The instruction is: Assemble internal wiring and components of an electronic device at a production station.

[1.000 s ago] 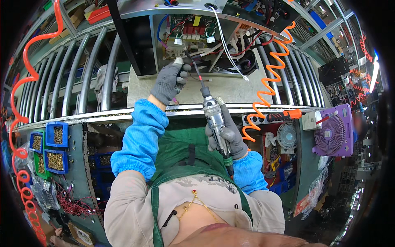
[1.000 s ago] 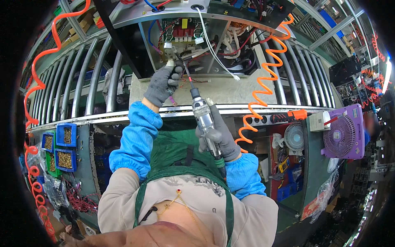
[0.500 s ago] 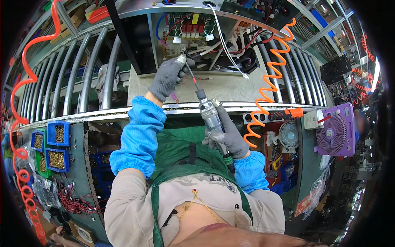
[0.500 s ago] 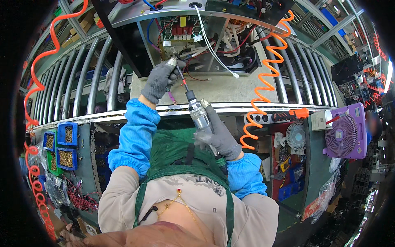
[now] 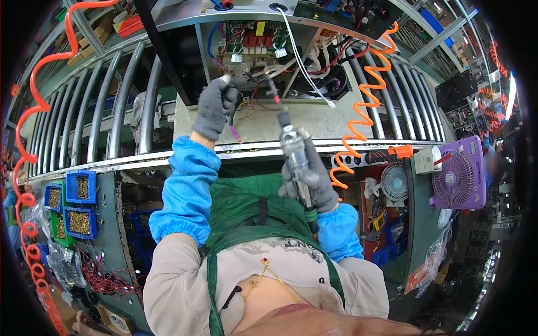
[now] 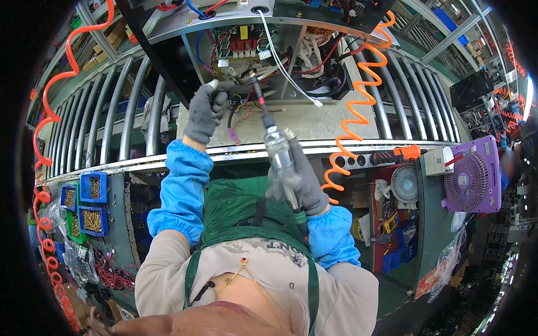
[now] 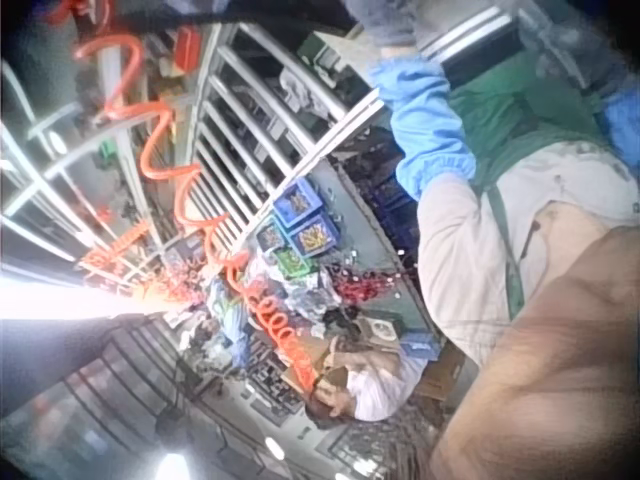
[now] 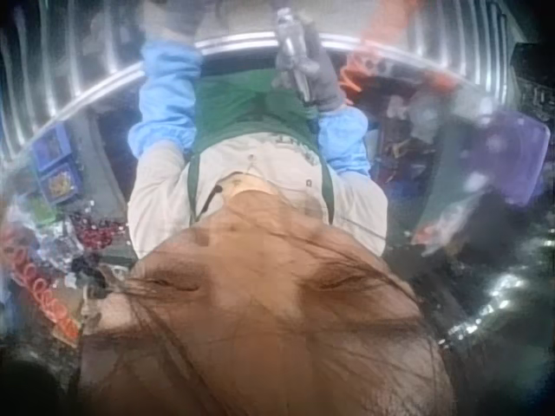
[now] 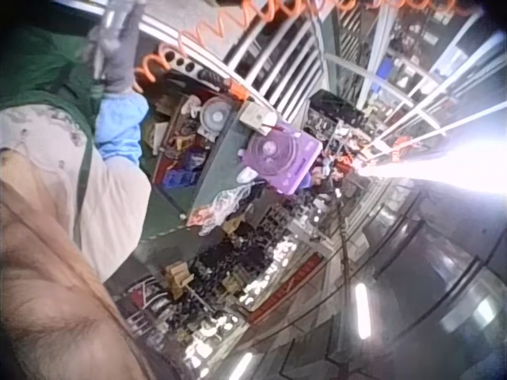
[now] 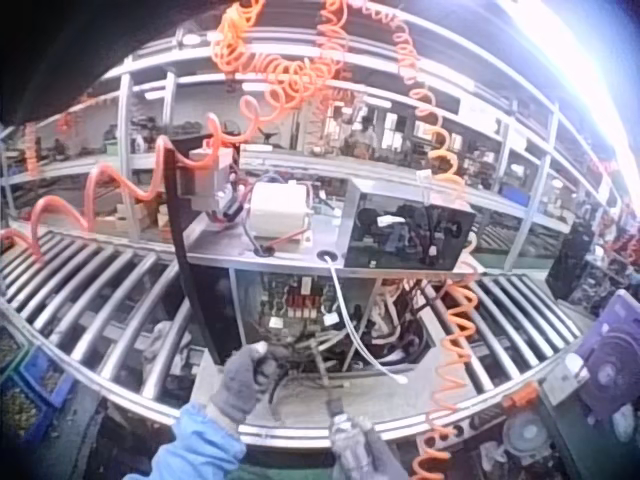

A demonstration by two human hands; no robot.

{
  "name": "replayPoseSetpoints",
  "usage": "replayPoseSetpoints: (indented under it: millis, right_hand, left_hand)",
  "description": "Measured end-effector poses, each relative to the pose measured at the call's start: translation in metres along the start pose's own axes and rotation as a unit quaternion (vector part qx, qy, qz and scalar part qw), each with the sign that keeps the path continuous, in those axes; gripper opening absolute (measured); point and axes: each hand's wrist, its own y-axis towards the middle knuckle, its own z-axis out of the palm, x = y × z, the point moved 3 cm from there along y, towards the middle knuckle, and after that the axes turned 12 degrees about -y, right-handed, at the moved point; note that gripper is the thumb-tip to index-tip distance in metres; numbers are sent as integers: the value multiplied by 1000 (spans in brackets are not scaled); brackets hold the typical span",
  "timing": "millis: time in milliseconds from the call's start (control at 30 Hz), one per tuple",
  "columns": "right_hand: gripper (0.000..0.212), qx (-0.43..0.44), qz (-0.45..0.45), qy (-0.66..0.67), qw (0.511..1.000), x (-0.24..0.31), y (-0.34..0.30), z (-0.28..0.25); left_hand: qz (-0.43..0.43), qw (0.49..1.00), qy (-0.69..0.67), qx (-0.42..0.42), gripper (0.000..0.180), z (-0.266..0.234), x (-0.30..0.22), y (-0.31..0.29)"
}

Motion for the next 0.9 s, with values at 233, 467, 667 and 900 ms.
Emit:
replayPoseSetpoints:
  millis: [233,467,667,900]
  right_hand:
    - [88,-51,-46,-44,997,35,47,-3]
    - [87,-54,-60,-69,994,34,60,-10]
    - [78,30,-93,138,986,26,63,9]
    - [69,-7,-67,192,979,36,64,28]
  left_hand:
    - [249,797,548,-55,11,-1,-3,46]
    - [297,435,849,-37,7,12,6,54]
    - [321,507,798,-61,9,13,4,56]
    - [305,640,703,-61,12,4,6,62]
